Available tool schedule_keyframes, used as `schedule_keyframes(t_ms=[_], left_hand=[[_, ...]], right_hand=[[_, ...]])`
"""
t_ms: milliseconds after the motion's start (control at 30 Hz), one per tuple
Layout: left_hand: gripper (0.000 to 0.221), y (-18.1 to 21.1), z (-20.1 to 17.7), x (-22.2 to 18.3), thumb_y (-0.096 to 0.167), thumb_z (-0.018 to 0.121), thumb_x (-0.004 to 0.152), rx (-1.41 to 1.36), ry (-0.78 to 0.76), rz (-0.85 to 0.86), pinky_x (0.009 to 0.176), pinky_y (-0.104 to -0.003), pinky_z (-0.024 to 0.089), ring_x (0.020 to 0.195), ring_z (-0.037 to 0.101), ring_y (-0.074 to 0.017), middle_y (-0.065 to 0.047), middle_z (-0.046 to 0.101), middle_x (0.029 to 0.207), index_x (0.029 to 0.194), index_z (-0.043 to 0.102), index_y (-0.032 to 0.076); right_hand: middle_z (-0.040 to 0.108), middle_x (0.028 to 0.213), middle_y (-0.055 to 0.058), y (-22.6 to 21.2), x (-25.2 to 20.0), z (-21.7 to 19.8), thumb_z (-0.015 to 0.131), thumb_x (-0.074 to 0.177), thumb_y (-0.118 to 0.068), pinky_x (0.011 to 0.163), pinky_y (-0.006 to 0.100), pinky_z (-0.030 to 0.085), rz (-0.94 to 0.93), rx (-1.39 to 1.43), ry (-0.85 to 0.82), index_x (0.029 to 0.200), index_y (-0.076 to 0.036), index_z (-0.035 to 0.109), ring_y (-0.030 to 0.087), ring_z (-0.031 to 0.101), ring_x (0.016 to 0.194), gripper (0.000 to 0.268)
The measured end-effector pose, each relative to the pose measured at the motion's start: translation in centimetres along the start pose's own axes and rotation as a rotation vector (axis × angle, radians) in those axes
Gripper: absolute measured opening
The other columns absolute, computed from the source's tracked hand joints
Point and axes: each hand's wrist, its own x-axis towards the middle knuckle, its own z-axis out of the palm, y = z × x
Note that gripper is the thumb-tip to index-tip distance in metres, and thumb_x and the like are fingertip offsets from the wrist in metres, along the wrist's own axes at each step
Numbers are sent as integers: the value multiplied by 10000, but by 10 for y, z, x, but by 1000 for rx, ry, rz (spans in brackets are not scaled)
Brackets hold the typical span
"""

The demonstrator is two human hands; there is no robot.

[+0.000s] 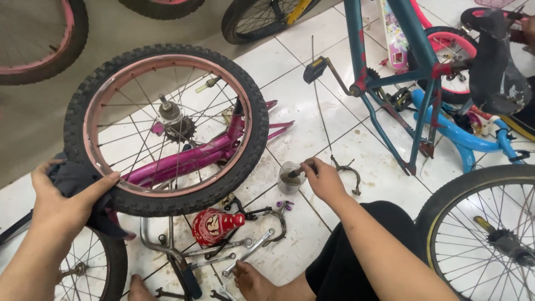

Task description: Detailed cleaning of a bicycle wheel's hub and gears using a brush and cleaning solution.

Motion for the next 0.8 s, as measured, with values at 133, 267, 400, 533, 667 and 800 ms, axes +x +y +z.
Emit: schedule_keyframes(t_ms=[133,267,400,533,667,800], left_hand=[[857,-1,2,5,300,785,809,2,-13,29,944,-463,456,1189,516,-306,-201,469,1374,1460,250,142],[803,9,1,-2,293,766,826,-10,-8,4,989,-445,418,1208,499,-290,-195,460,1390,1435,267,139],[817,7,0,-1,283,778,823,-15,-6,-32,952,-464,453,1157,514,-309,-213,473,1346,1441,262,148],[845,-2,2,10,290,789,809,-27,-10,-17,929,-469,453,1134,526,-324,-229,476,1337,1452,260,140],[804,-4,1,5,269,786,830,-51,-14,43,896,-460,478,1111,544,-305,-208,485,1326,1431,268,144],[741,12,-3,-13,204,759,879,-124,-55,-53,643,-605,556,789,605,-396,-193,469,1327,1419,253,173]], right_hand=[[808,1037,-56,6,5,5,538,1016,-352,877,304,498,35,56,15,1056,-130,711,155,683,932,285],[809,1058,-61,0,11,1,543,1003,-372,881,324,504,43,35,-15,1092,-149,719,167,702,957,298],[805,1083,-40,-10,4,-5,550,1007,-349,910,309,507,80,92,-24,1129,-135,721,160,693,989,300],[802,1093,-61,-14,6,-9,540,1010,-356,890,300,497,101,82,-26,1149,-135,708,141,673,981,311],[804,1079,-58,-7,1,0,529,1015,-363,833,312,504,92,57,-8,1138,-142,706,158,686,929,309],[803,1030,-51,-3,-9,11,535,1010,-368,836,313,489,78,106,51,1075,-151,729,145,664,843,298]])
